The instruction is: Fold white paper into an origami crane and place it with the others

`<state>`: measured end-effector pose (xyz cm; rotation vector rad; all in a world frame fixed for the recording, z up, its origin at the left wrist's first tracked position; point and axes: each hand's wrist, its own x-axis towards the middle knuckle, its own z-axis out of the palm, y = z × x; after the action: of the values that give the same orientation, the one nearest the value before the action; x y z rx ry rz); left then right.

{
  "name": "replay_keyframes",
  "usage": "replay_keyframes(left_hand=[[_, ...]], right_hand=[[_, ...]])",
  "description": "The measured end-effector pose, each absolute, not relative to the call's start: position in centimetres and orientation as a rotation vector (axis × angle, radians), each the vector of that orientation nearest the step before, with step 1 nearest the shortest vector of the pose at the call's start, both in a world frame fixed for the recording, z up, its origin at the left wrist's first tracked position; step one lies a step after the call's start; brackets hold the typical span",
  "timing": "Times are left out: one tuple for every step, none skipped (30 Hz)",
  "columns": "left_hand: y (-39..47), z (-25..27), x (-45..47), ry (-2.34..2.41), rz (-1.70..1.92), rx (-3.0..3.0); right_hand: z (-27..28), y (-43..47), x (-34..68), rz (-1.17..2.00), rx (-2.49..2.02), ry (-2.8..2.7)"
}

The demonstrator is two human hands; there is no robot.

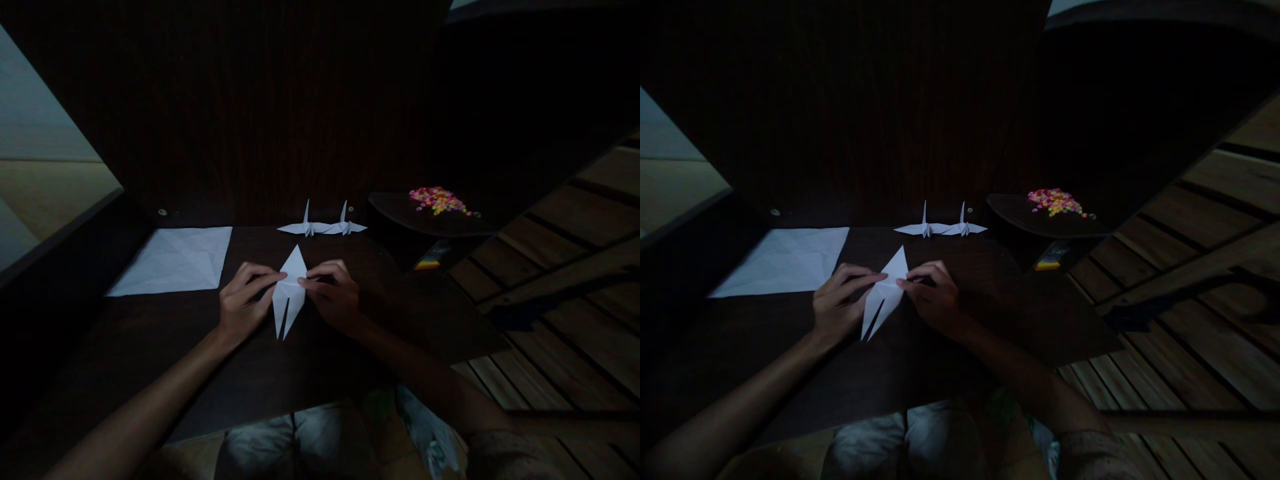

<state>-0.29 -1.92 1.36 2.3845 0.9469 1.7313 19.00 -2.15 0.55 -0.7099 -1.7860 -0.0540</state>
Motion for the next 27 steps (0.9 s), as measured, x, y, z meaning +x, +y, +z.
replay_keyframes(left_hand=[[-1.9,1.3,-0.3,0.944,1.731,2.382],[-1.9,1.4,-0.3,0.944,1.73,2.378],[-1.9,1.4,-0.3,0.947,1.726,2.373],[-1.9,1.4,-0.3,0.955,1.724,2.363],[-1.9,1.4,-0.3,0.963,1.721,2.352],[-2.0,1.5,-0.3,0.975,1.721,2.337],[-2.0,1.5,-0.2,0.99,1.717,2.32],[-2.0,1.6,-0.2,1.006,1.707,2.298],[-2.0,1.7,-0.1,1.02,1.687,2.27],[-2.0,1.7,-0.1,1.028,1.655,2.234],[-2.0,1.7,-0.1,1.03,1.612,2.188],[-1.9,1.7,0.0,1.029,1.565,2.132],[-1.9,1.6,0.0,1.031,1.52,2.069],[-1.9,1.6,0.1,1.035,1.479,2.001],[-1.9,1.5,0.1,1.039,1.444,1.93],[-1.8,1.5,0.1,1.04,1.414,1.858],[-1.8,1.4,0.2,1.035,1.387,1.787],[-1.7,1.4,0.2,1.024,1.362,1.72],[-1.7,1.4,0.3,1.008,1.341,1.661],[-1.6,1.4,0.3,0.992,1.324,1.611],[-1.6,1.4,0.4,0.981,1.31,1.57],[-1.5,1.4,0.4,0.974,1.295,1.537],[-1.5,1.4,0.5,0.968,1.281,1.511],[-1.5,1.4,0.5,0.962,1.267,1.49],[-1.5,1.4,0.6,0.955,1.254,1.474],[-1.4,1.4,0.6,0.948,1.242,1.461],[-1.4,1.4,0.6,0.942,1.234,1.452]], right_hand=[[0.5,-2.1,19.0,-0.051,-0.716,-1.788],[0.5,-2.1,19.0,-0.046,-0.723,-1.791],[0.4,-2.1,19.1,-0.04,-0.728,-1.793],[0.5,-2.1,19.1,-0.031,-0.737,-1.792],[0.5,-2.0,19.1,-0.018,-0.747,-1.79],[0.5,-2.0,19.1,-0.002,-0.756,-1.787],[0.6,-2.0,19.1,0.021,-0.761,-1.79],[0.7,-1.9,19.0,0.05,-0.761,-1.789],[0.8,-1.9,19.0,0.088,-0.758,-1.788],[0.9,-2.0,18.9,0.137,-0.755,-1.788],[1.0,-2.0,18.8,0.195,-0.757,-1.784],[1.1,-2.0,18.8,0.259,-0.767,-1.777],[1.2,-2.0,18.7,0.326,-0.784,-1.765],[1.2,-2.0,18.6,0.391,-0.804,-1.751],[1.1,-2.0,18.6,0.457,-0.827,-1.737],[1.0,-1.9,18.5,0.527,-0.849,-1.716],[0.9,-1.8,18.5,0.604,-0.87,-1.69],[0.7,-1.6,18.4,0.691,-0.891,-1.656],[0.5,-1.5,18.4,0.782,-0.912,-1.611],[0.4,-1.4,18.4,0.869,-0.93,-1.557],[0.3,-1.3,18.3,0.948,-0.943,-1.503],[0.2,-1.2,18.3,1.013,-0.952,-1.455],[0.3,-1.1,18.2,1.064,-0.96,-1.419],[0.3,-1.1,18.2,1.101,-0.963,-1.395],[0.4,-1.1,18.2,1.128,-0.964,-1.383],[0.5,-1.1,18.2,1.146,-0.964,-1.38],[0.6,-1.1,18.2,1.157,-0.964,-1.38]])
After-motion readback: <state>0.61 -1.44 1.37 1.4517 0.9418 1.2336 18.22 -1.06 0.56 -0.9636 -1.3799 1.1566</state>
